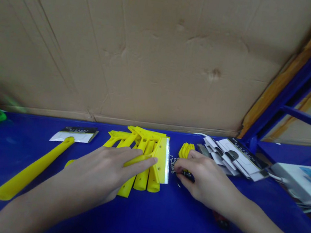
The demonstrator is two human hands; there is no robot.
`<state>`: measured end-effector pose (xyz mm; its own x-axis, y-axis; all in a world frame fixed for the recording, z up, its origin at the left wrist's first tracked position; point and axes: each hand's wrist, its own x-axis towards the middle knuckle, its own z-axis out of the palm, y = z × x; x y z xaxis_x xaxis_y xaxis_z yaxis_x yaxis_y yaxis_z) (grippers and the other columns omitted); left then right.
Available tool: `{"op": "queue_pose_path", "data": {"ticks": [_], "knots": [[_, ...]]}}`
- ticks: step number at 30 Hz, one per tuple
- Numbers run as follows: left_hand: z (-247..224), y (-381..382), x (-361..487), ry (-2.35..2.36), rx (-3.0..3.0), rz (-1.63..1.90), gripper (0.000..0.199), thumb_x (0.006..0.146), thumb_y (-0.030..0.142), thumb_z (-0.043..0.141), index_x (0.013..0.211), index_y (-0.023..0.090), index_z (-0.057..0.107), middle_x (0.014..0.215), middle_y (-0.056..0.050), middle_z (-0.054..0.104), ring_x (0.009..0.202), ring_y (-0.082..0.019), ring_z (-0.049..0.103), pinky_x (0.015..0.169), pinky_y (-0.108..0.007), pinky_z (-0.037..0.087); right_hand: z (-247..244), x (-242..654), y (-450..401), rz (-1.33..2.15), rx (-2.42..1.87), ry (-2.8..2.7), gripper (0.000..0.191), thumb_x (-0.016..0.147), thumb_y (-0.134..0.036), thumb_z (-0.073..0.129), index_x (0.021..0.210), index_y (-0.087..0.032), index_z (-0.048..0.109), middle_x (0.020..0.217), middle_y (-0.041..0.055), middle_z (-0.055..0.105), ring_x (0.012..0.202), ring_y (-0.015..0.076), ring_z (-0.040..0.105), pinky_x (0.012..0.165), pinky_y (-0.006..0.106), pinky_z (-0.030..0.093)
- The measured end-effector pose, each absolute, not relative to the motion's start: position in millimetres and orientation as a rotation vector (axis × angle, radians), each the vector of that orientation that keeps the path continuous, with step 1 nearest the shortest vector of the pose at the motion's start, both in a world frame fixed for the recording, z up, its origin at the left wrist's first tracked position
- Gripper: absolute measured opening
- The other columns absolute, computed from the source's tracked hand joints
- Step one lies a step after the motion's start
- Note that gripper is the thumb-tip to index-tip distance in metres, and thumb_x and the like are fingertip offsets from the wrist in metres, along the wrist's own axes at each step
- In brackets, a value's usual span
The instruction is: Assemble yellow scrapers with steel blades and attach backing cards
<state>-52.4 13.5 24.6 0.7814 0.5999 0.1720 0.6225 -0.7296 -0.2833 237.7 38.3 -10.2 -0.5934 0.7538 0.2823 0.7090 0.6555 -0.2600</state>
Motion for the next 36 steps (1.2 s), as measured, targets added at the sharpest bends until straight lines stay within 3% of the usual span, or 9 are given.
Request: {"op": "queue_pose_path", "data": {"ticks": [6, 11, 16, 20, 25, 31, 36], "knots": [[20, 6, -50, -1.012, -2.613, -0.113, 0.072, 0.089, -0.005, 0.043, 0.150, 0.030, 0.057, 0.134, -0.008, 0.075, 0.111, -0.028, 0.077, 0.092, -0.044, 0.065, -5, 236, 35, 0.208, -1.081, -2.555, 0.023, 0.086, 0.003, 0.061, 0.085, -0.019, 0.062, 0.082, 0.0041, 0.066, 0.079, 0.0201, 0.061, 0.071, 0.031, 0.043], [19, 3, -48, -1.063, -2.611, -0.123, 0.075, 0.088, -0.007, 0.043, 0.149, 0.034, 0.058, 0.139, -0.002, 0.072, 0.114, -0.027, 0.074, 0.097, -0.042, 0.062, -2, 237, 31, 0.238, -1.113, -2.524, 0.026, 0.084, 0.003, 0.060, 0.084, -0.022, 0.051, 0.081, 0.0016, 0.061, 0.072, 0.0180, 0.056, 0.064, 0.029, 0.039], [19, 6, -40, -0.940, -2.698, -0.053, 0.078, 0.079, -0.006, 0.046, 0.148, 0.028, 0.059, 0.131, -0.011, 0.076, 0.109, -0.031, 0.077, 0.087, -0.047, 0.067, 2, 241, 31, 0.184, -1.002, -2.269, 0.027, 0.091, -0.005, 0.059, 0.083, -0.025, 0.042, 0.079, 0.0001, 0.060, 0.073, 0.0186, 0.057, 0.067, 0.031, 0.041], [22, -1, -30, -0.868, -2.682, -0.171, 0.075, 0.081, -0.007, 0.040, 0.142, 0.029, 0.064, 0.123, -0.009, 0.079, 0.101, -0.029, 0.080, 0.080, -0.044, 0.068, 2, 240, 30, 0.122, -0.800, -2.112, 0.033, 0.098, -0.009, 0.058, 0.080, -0.026, 0.036, 0.078, 0.0003, 0.061, 0.077, 0.0190, 0.063, 0.069, 0.031, 0.045], [25, -9, -22, -0.806, -2.688, -0.202, 0.072, 0.081, -0.008, 0.042, 0.140, 0.028, 0.065, 0.117, -0.008, 0.080, 0.093, -0.026, 0.080, 0.079, -0.041, 0.069, -1, 237, 29, -0.077, -0.669, -2.177, 0.033, 0.097, -0.004, 0.057, 0.077, -0.025, 0.042, 0.078, 0.0041, 0.068, 0.081, 0.0216, 0.065, 0.072, 0.035, 0.048], [18, -3, -27, -0.845, -2.722, -0.261, 0.067, 0.085, -0.006, 0.042, 0.137, 0.029, 0.066, 0.123, -0.007, 0.079, 0.101, -0.025, 0.079, 0.084, -0.040, 0.068, -1, 236, 27, -0.219, -0.615, -2.242, 0.024, 0.101, -0.005, 0.055, 0.085, -0.022, 0.059, 0.090, 0.0074, 0.080, 0.084, 0.0213, 0.066, 0.076, 0.037, 0.051], [10, 3, -35, -0.887, -2.765, -0.380, 0.070, 0.090, -0.003, 0.040, 0.149, 0.032, 0.055, 0.131, -0.007, 0.076, 0.107, -0.026, 0.078, 0.084, -0.044, 0.068, 6, 237, 23, -0.313, -0.582, -2.285, 0.022, 0.099, -0.009, 0.056, 0.082, -0.022, 0.062, 0.101, 0.0076, 0.082, 0.091, 0.0246, 0.067, 0.080, 0.040, 0.052]]}}
